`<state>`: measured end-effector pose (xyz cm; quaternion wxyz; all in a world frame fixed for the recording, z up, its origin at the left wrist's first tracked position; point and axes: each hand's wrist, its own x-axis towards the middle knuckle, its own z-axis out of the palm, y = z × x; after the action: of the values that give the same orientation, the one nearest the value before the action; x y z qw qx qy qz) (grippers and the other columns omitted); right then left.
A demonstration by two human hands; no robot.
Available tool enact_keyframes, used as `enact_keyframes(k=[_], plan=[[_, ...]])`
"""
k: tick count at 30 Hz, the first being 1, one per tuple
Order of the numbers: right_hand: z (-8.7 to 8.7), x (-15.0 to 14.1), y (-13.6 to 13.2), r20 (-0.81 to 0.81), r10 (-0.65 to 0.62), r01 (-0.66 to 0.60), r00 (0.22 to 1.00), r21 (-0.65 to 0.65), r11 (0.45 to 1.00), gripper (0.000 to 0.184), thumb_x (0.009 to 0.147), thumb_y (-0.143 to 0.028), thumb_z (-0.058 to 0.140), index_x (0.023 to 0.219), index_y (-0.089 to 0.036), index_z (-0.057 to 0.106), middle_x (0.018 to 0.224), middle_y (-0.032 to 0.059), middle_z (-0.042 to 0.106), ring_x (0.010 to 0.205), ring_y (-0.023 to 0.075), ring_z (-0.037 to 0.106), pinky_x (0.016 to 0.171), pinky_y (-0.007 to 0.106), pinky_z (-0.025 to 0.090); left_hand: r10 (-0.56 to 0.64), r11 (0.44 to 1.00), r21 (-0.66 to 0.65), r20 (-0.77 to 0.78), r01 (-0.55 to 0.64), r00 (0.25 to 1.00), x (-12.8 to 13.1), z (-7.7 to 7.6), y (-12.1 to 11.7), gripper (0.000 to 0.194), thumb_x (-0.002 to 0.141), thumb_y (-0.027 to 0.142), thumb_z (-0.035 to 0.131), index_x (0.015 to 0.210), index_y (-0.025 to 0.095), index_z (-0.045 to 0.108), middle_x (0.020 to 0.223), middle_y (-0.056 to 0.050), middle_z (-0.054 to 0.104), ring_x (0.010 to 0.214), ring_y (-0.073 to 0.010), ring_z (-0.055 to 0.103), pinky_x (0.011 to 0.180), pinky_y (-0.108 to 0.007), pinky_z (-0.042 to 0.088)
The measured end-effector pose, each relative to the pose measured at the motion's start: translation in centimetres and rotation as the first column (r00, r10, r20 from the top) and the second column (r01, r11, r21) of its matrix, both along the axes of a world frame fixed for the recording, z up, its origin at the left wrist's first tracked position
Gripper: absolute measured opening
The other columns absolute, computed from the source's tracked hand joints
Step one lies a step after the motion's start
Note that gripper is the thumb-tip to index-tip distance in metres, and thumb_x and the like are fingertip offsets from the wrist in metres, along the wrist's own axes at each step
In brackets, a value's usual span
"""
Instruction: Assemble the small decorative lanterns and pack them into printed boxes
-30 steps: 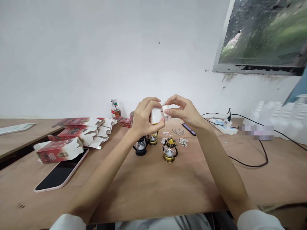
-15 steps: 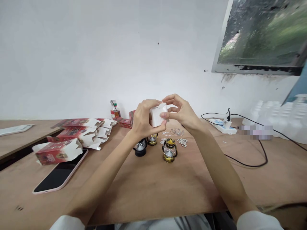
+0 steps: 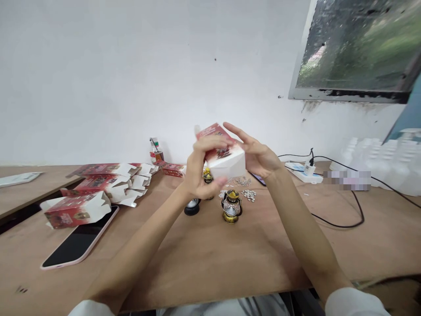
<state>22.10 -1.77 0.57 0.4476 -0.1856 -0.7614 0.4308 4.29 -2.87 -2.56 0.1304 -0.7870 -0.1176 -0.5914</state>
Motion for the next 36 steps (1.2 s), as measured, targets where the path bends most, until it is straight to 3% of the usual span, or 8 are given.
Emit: enact_keyframes(k=[4, 9, 13, 17, 22, 26, 29, 36], plan=[[-0.3, -0.2, 0.7, 0.034, -0.119, 0.114, 0.992, 0.135, 0.984, 0.090, 0.067, -0.030, 0.069, 0.145, -0.033, 0.024, 0.133, 0.0094, 0.047, 0.104, 0.0268, 0.056, 0.081, 0.046, 0.054, 0.167, 0.967, -0.216, 0.133, -0.136, 0.977, -1.0, 1.1, 0.5, 0.046, 0.087, 0.044, 0.045, 0.131, 0.032, 0.035, 0.141, -0.007, 0.039, 0.135, -0.0280, 0.032, 0.100, -0.050, 0.042], [-1.2, -0.4, 2.4, 0.001, -0.257, 0.249, 0.966, 0.236, 0.939, 0.091, 0.062, -0.026, 0.076, 0.140, -0.032, 0.030, 0.134, 0.0098, 0.041, 0.099, 0.0236, 0.056, 0.084, 0.049, 0.054, -0.058, 0.882, -0.472, -0.113, -0.002, 0.992, -3.6, 2.5, 1.8, 0.038, 0.085, 0.025, 0.046, 0.123, 0.025, 0.049, 0.122, -0.010, 0.058, 0.109, -0.0276, 0.058, 0.077, -0.044, 0.055], [-1.9, -0.6, 2.5, 0.017, -0.465, 0.392, 0.885, 0.511, 0.765, 0.063, 0.060, -0.019, 0.077, 0.117, -0.026, 0.051, 0.131, 0.0074, 0.036, 0.101, 0.0217, 0.054, 0.092, 0.047, 0.052, -0.050, 0.784, -0.620, -0.112, -0.030, 0.992, -4.4, 2.8, 1.2, 0.036, 0.079, 0.028, 0.060, 0.112, 0.020, 0.051, 0.114, -0.013, 0.061, 0.097, -0.0259, 0.064, 0.070, -0.040, 0.057], [-2.3, -1.2, 1.9, 0.175, -0.539, 0.263, 0.824, 0.724, 0.637, 0.055, 0.073, -0.010, 0.062, 0.124, -0.025, 0.047, 0.130, 0.0093, 0.036, 0.102, 0.0227, 0.054, 0.096, 0.049, 0.049, 0.035, 0.818, -0.560, -0.179, -0.131, 0.983, -3.7, 2.3, 0.7, 0.075, 0.065, 0.021, 0.072, 0.129, 0.025, 0.033, 0.099, -0.009, 0.064, 0.076, -0.0207, 0.067, 0.059, -0.032, 0.056], [-2.1, -1.4, 1.3, 0.204, -0.573, 0.259, 0.794, 0.739, 0.622, 0.075, 0.077, -0.010, 0.058, 0.142, -0.029, 0.025, 0.132, 0.0113, 0.033, 0.115, 0.0273, 0.050, 0.097, 0.049, 0.049, 0.088, 0.906, -0.384, -0.237, -0.176, 0.968, -2.8, 1.9, 0.3, 0.091, 0.069, 0.021, 0.069, 0.142, 0.028, 0.016, 0.092, -0.005, 0.064, 0.075, -0.0198, 0.066, 0.061, -0.031, 0.054], [-1.9, -1.2, 1.1, 0.157, -0.607, 0.306, 0.779, 0.750, 0.587, 0.084, 0.075, -0.010, 0.061, 0.145, -0.028, 0.018, 0.133, 0.0120, 0.033, 0.124, 0.0306, 0.043, 0.100, 0.049, 0.047, 0.137, 0.923, -0.318, -0.251, -0.215, 0.958, -2.5, 2.2, -0.1, 0.086, 0.071, 0.021, 0.066, 0.143, 0.033, 0.022, 0.104, -0.005, 0.063, 0.077, -0.0171, 0.064, 0.066, -0.031, 0.055], [-1.8, -1.2, 1.1, 0.148, -0.620, 0.310, 0.770, 0.763, 0.567, 0.084, 0.075, -0.011, 0.061, 0.145, -0.026, 0.016, 0.134, 0.0126, 0.032, 0.126, 0.0298, 0.042, 0.101, 0.047, 0.046, 0.137, 0.915, -0.330, -0.288, -0.232, 0.948, -2.5, 2.5, -0.4, 0.081, 0.074, 0.019, 0.064, 0.143, 0.034, 0.026, 0.096, -0.002, 0.064, 0.080, -0.0164, 0.062, 0.073, -0.033, 0.055], [-1.4, -0.3, 1.1, 0.083, -0.685, 0.386, 0.724, 0.774, 0.502, 0.085, 0.077, -0.023, 0.065, 0.146, -0.026, 0.015, 0.124, 0.0122, 0.041, 0.114, 0.0304, 0.047, 0.093, 0.051, 0.048, 0.170, 0.922, -0.286, -0.310, -0.263, 0.935, -2.9, 2.8, -0.5, 0.072, 0.074, 0.021, 0.067, 0.138, 0.037, 0.038, 0.104, -0.004, 0.056, 0.086, -0.0155, 0.059, 0.078, -0.033, 0.055]])
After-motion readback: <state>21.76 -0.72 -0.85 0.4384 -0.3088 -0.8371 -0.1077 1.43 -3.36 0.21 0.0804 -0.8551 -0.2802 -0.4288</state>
